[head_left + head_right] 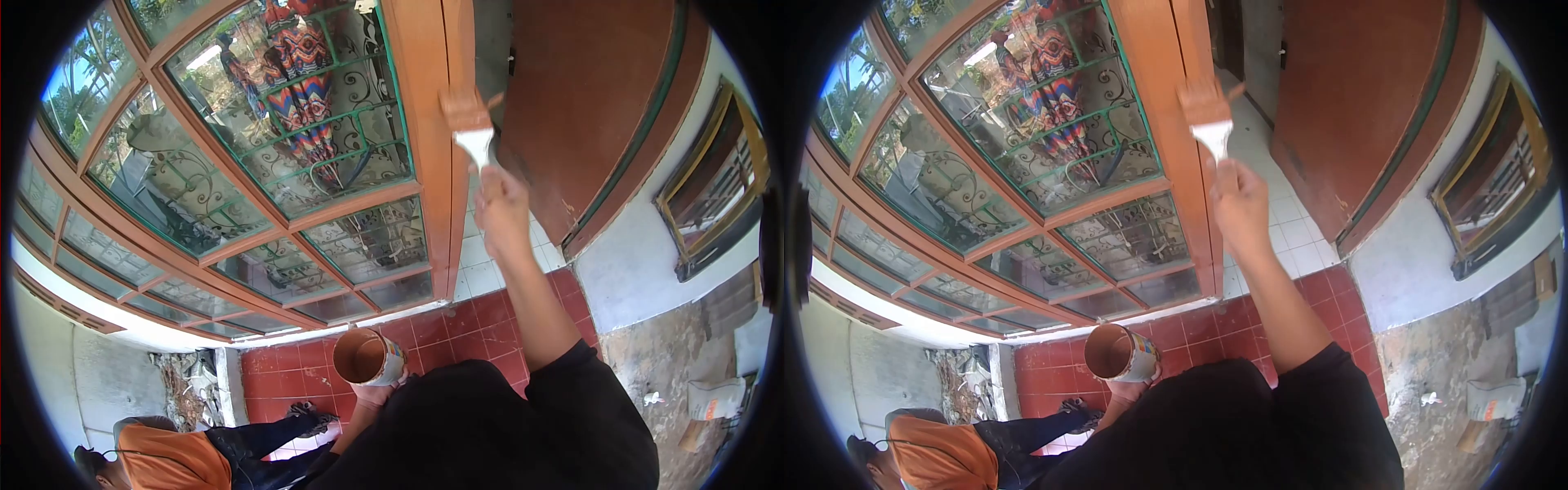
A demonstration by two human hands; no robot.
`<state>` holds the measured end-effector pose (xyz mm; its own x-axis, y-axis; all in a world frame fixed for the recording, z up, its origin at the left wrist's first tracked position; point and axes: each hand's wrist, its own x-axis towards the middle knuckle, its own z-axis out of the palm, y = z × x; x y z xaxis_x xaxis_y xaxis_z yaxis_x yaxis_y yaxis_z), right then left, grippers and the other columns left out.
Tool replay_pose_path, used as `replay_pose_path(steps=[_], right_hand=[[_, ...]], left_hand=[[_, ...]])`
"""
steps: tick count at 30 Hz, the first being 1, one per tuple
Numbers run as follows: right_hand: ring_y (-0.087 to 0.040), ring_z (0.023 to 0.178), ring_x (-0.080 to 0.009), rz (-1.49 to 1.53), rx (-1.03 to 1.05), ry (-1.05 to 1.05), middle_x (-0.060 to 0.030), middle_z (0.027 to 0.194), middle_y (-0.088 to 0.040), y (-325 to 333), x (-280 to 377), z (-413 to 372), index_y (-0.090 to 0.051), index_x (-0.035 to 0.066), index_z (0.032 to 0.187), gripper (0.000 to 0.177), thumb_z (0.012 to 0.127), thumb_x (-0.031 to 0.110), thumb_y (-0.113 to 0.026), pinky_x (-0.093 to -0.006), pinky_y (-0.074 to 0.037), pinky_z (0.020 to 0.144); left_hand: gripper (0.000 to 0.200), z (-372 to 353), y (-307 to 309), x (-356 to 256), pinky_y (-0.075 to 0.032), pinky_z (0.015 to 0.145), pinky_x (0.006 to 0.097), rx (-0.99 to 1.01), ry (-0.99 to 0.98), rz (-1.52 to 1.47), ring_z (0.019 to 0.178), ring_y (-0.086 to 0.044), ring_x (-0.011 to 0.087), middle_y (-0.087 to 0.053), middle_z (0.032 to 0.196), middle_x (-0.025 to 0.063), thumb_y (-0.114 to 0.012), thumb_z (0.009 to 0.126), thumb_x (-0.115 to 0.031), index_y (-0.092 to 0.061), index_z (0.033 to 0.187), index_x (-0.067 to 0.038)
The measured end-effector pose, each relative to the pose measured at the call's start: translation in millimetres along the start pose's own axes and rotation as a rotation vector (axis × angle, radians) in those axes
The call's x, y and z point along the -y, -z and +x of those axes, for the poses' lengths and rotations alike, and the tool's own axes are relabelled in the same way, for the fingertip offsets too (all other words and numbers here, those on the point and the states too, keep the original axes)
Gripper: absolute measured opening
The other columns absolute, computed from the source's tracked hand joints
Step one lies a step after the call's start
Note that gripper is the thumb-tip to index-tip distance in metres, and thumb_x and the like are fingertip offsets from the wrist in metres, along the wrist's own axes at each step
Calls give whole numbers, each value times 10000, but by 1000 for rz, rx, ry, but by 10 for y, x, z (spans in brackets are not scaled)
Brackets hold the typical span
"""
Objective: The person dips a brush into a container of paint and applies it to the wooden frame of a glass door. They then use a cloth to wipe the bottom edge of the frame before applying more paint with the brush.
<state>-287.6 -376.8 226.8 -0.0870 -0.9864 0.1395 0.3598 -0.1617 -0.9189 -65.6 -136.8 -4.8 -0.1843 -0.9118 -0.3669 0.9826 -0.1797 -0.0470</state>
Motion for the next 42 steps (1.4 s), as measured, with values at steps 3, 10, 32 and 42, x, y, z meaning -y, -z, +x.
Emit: replay_pose_path(steps=[3,10,32,42], right_hand=[[-310,439,-28,-180,-102,-107,44,602,-434,322,-840,-141,-641,28,1036,276,1039,268,-506,-225,-214,383],[-326,442,-52,-454,-126,-374,29,593,-450,834,-1696,-540,-647,-20,985,286,1032,220,-499,-257,-234,399],[-579,599,-308,-933,-122,139,-177,654,-579,1024,-1873,-544,-623,-26,860,276,976,193,-500,-420,-436,567],[-585,640,-467,-1062,-107,406,-245,684,-591,628,-905,-270,-605,23,914,172,957,144,-490,-504,-449,568]], left_hand=[[863,1,209,-59,-458,923,630,104,2,-55,1300,-429,441,-470,1410,165,-510,774,-753,-468,1400,-161],[800,-53,164,-19,-505,812,559,-48,-83,63,1163,-502,432,-541,1275,183,-534,768,-715,-529,1303,-119],[877,103,352,-18,-500,894,600,151,2,64,1191,-527,427,-524,1344,196,-470,803,-757,-489,1373,-90],[851,152,296,-9,-503,895,594,132,30,37,1204,-516,434,-536,1330,193,-463,811,-752,-503,1359,-101]])
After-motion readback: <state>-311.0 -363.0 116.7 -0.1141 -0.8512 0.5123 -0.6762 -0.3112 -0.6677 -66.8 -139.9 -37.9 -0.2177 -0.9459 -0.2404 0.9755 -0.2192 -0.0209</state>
